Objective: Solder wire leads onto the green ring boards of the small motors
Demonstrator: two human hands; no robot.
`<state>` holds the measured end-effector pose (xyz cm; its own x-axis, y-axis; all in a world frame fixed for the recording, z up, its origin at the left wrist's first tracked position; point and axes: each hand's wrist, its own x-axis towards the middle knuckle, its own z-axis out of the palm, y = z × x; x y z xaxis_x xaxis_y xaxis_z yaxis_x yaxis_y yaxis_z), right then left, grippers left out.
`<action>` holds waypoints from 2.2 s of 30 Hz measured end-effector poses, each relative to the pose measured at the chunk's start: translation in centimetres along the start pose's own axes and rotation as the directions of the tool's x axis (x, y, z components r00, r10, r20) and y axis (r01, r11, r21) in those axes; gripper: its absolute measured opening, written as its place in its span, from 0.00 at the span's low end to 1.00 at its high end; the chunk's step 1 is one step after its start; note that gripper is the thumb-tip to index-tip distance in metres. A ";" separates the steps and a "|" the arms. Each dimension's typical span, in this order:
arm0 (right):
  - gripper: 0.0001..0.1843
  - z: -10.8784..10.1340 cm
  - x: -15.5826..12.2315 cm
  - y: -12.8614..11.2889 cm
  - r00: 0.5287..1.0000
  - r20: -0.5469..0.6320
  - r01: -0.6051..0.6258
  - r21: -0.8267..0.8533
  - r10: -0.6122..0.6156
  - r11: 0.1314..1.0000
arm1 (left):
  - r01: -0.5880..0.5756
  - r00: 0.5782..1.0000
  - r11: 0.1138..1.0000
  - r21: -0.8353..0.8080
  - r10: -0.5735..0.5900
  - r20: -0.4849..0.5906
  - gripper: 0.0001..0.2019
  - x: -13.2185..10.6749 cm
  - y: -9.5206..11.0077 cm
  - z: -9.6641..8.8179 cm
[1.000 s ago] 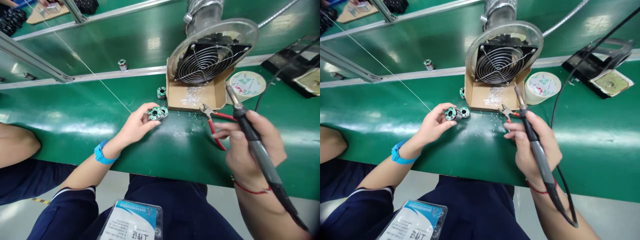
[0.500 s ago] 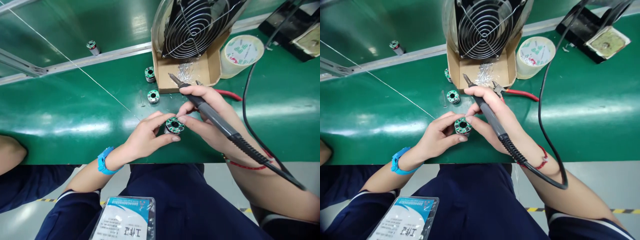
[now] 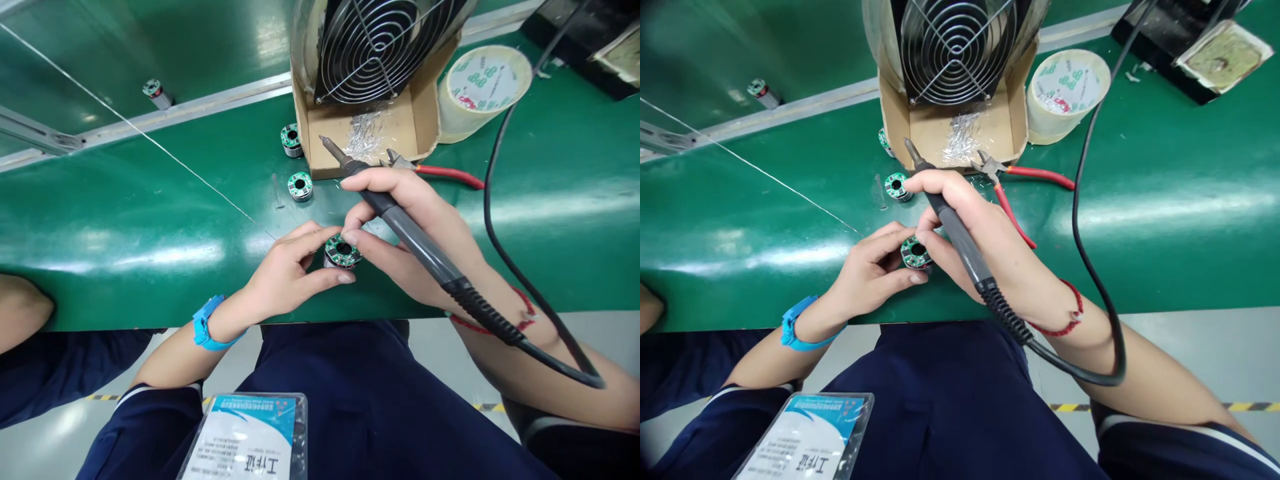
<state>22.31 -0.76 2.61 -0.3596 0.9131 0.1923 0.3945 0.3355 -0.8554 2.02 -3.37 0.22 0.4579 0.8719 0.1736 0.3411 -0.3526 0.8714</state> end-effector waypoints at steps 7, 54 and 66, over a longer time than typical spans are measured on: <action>0.21 0.2 0.0 -0.5 0.999 0.034 0.030 -0.046 -0.029 0.998 | 0.011 1.000 1.000 -0.026 -0.011 0.004 0.25 -0.1 -0.3 0.1; 0.11 0.0 -5.5 4.5 0.863 -0.492 0.009 0.251 0.119 0.968 | 0.101 0.993 0.972 0.211 -0.084 -0.085 0.18 1.6 -2.6 0.8; 0.10 -1.7 -3.4 7.2 0.924 -0.367 0.060 0.410 0.104 0.910 | 0.107 0.992 0.969 0.223 -0.090 -0.084 0.17 1.9 -2.4 1.3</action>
<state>27.79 -1.11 -3.40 0.0191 0.9640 0.2653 -0.0088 0.2655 -0.9641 3.16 -1.29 -2.11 0.3543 0.9257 0.1324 0.5625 -0.3241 0.7607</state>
